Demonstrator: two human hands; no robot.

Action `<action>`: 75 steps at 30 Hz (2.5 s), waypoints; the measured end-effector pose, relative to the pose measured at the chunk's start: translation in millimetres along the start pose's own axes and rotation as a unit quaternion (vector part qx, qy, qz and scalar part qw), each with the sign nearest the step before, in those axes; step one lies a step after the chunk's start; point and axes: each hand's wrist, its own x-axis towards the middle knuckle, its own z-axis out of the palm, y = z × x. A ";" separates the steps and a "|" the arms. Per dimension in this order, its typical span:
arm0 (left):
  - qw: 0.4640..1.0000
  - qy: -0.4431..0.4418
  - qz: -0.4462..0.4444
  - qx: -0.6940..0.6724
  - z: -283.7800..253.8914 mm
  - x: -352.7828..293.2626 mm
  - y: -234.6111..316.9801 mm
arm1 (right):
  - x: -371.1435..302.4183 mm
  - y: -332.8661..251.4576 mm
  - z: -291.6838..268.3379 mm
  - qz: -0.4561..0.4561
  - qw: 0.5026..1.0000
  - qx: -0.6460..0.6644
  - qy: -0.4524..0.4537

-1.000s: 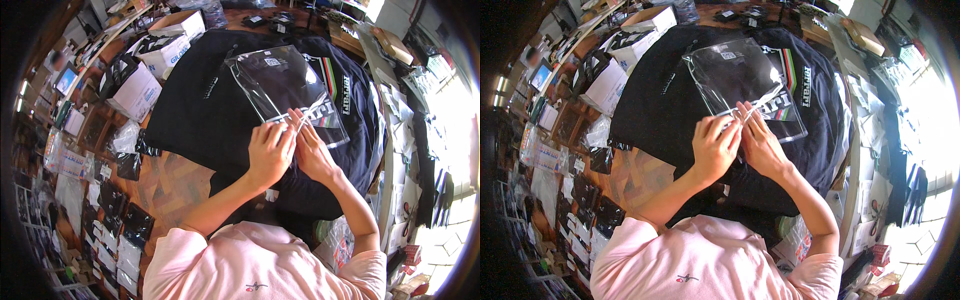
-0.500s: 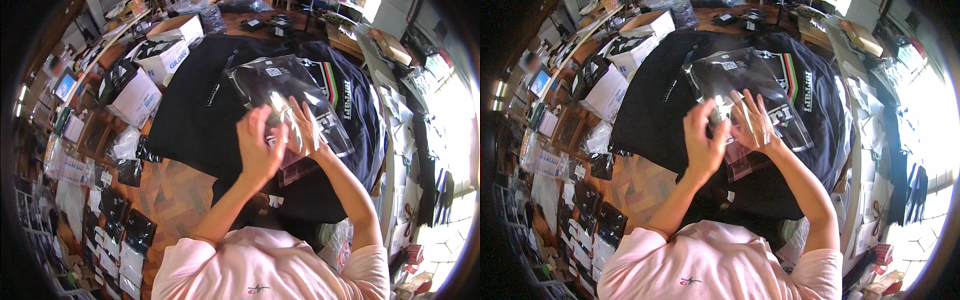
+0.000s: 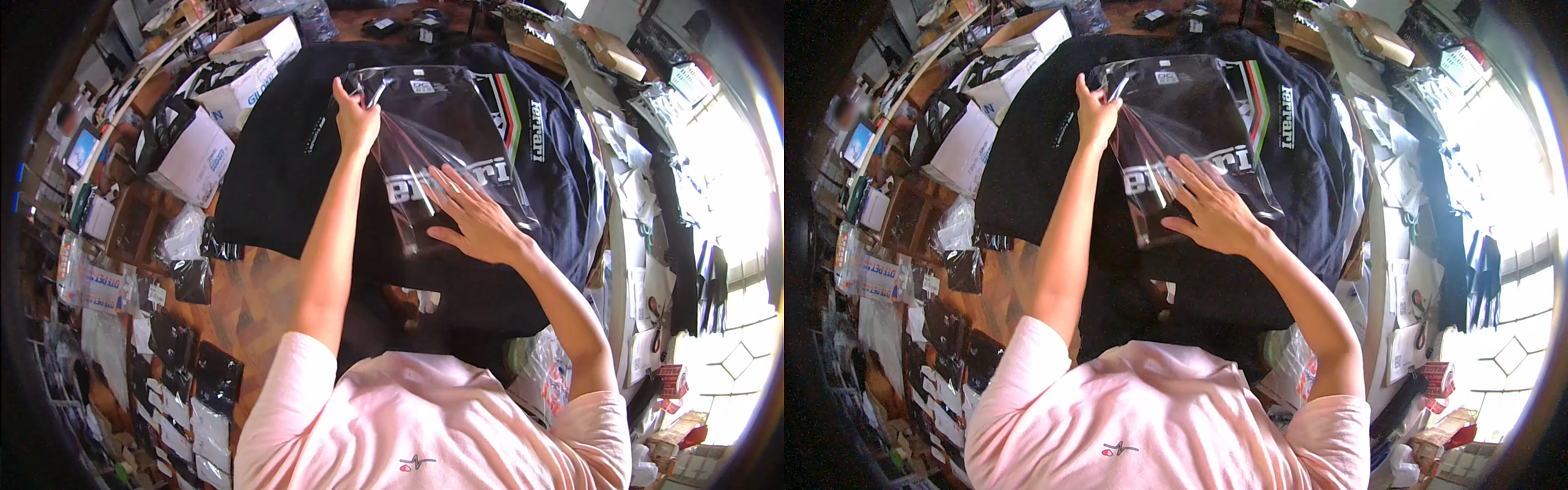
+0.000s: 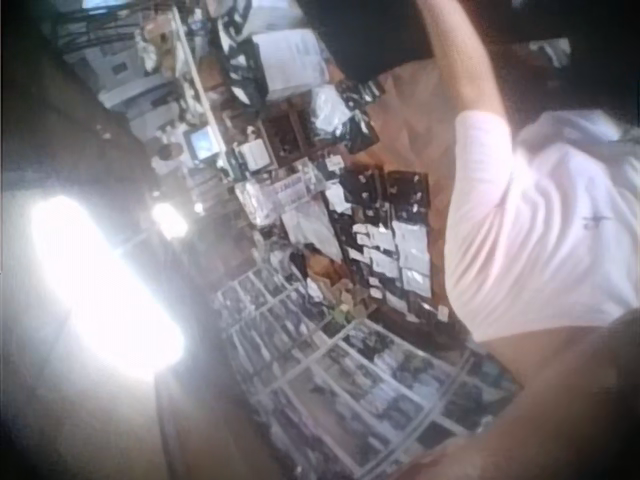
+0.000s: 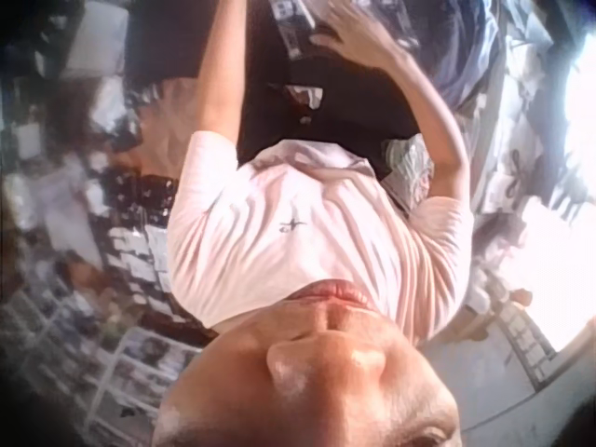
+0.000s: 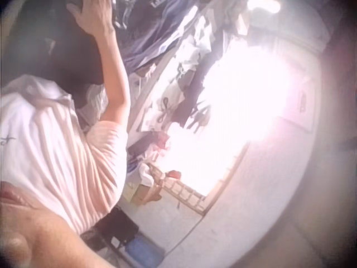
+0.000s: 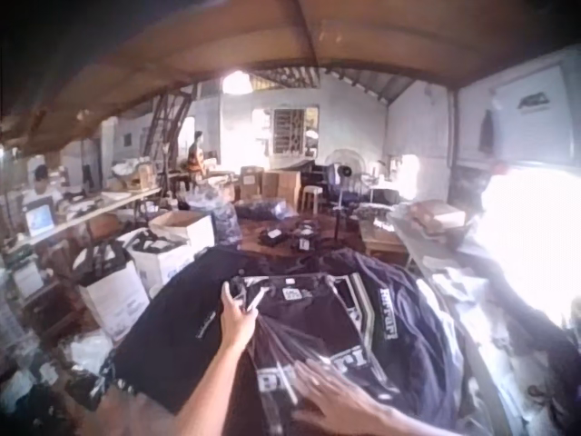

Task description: The person cuts tags off a black Ferrari t-shirt using scissors, folds the shirt, and places it into a clear plastic bag. The process is repeated for a second shirt. The person works at a cluttered table in a room with boxes and other items.

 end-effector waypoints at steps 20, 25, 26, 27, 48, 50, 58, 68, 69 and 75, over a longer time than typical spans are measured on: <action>0.930 -0.188 -0.245 -0.200 -79.8 -203.8 -5.5 | -0.9 -90.8 26.9 0.119 0.934 0.261 0.211; 0.924 -0.171 -0.239 -0.244 -78.9 -203.2 -12.7 | 7.4 -97.1 35.5 0.134 0.949 0.215 0.187; 0.922 -0.169 -0.239 -0.253 -77.8 -203.6 -15.5 | 6.7 -97.1 36.1 0.128 0.953 0.202 0.186; 0.933 -0.172 -0.218 -0.231 -76.6 -204.1 -18.3 | 6.0 -97.0 36.5 0.122 0.957 0.189 0.185; 0.944 -0.113 -0.203 -0.233 -74.1 -199.8 -16.1 | -41.3 -89.5 7.0 0.171 0.931 0.215 0.241; 0.940 -0.136 -0.206 -0.235 -80.1 -199.8 -12.8 | -69.9 -72.6 -10.5 0.273 0.905 0.147 0.293; 0.932 -0.167 -0.175 -0.270 -78.6 -202.3 -15.3 | -55.0 -90.3 -12.8 0.208 0.926 0.165 0.269; 0.948 -0.129 -0.169 -0.236 -74.7 -207.3 -18.7 | 9.5 -93.5 38.7 0.063 0.961 0.178 0.200; 0.947 -0.128 -0.168 -0.240 -73.9 -207.9 -20.0 | 8.7 -93.8 39.8 0.053 0.966 0.159 0.198; 0.949 -0.140 -0.163 -0.230 -72.7 -205.1 -21.4 | 5.4 -91.8 50.5 0.007 0.962 0.115 0.246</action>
